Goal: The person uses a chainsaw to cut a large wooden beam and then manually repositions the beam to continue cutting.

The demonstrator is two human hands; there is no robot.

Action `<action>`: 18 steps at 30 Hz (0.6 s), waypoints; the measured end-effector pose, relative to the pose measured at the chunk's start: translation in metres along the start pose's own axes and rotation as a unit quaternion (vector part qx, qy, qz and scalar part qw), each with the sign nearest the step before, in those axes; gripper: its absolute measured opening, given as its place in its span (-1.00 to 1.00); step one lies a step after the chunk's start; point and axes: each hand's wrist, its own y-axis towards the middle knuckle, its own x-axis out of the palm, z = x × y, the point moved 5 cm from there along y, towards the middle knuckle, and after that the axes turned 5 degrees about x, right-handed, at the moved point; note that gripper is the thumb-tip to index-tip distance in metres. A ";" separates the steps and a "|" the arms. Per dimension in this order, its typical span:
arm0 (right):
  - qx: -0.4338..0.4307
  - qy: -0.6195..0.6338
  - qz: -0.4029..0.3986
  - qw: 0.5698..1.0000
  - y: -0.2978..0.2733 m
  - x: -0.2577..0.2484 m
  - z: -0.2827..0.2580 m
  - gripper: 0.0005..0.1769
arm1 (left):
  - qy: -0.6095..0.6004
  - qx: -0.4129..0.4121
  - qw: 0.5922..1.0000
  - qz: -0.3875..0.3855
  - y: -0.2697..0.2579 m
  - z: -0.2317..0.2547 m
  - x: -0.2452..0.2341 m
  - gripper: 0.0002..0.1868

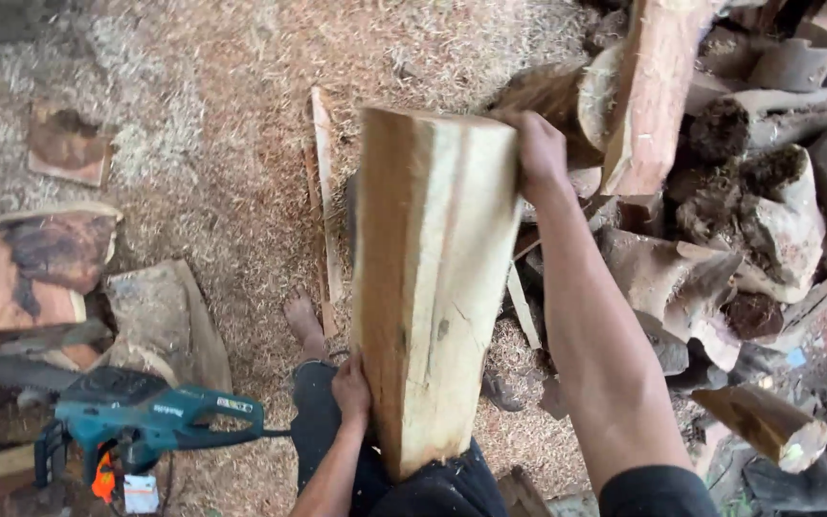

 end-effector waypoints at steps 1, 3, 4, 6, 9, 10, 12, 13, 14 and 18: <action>0.001 0.005 0.008 1.000 0.029 0.007 0.004 -0.74 | 0.005 0.005 1.000 -0.007 0.006 0.015 0.004 -0.28; -0.039 0.016 -0.007 0.999 0.080 0.022 0.019 -0.71 | 0.000 0.030 0.999 0.041 -0.003 0.034 0.007 -0.11; -0.038 0.016 -0.007 0.999 0.059 0.016 0.005 -0.71 | 0.001 0.029 0.999 0.041 0.002 0.038 0.016 -0.11; -0.066 -0.055 -0.012 0.996 0.010 0.002 -0.019 -0.24 | 0.111 0.021 0.988 0.108 0.003 0.044 0.019 -0.37; 0.022 -0.111 -0.009 0.994 -0.019 -0.031 0.090 -0.13 | 0.091 0.149 0.971 0.162 -0.012 0.039 0.049 -0.51; 0.026 -0.111 -0.017 0.993 -0.032 -0.034 0.105 -0.13 | 0.094 0.145 0.970 0.168 -0.016 0.036 0.044 -0.51; 0.057 -0.012 -0.026 0.998 -0.050 -0.041 0.131 -0.24 | 0.100 0.154 0.975 0.127 -0.014 0.039 0.043 -0.28; 0.056 -0.005 -0.030 0.998 -0.048 -0.034 0.126 -0.24 | 0.103 0.160 0.973 0.133 -0.025 0.086 0.031 -0.28; 0.040 -0.028 -0.029 0.998 -0.049 -0.031 0.125 -0.27 | 0.068 0.266 0.953 0.132 -0.042 0.138 0.021 -0.35; 0.049 -0.017 -0.049 0.997 -0.055 -0.011 0.119 -0.29 | -0.013 0.146 0.982 0.117 0.024 0.036 0.016 -0.46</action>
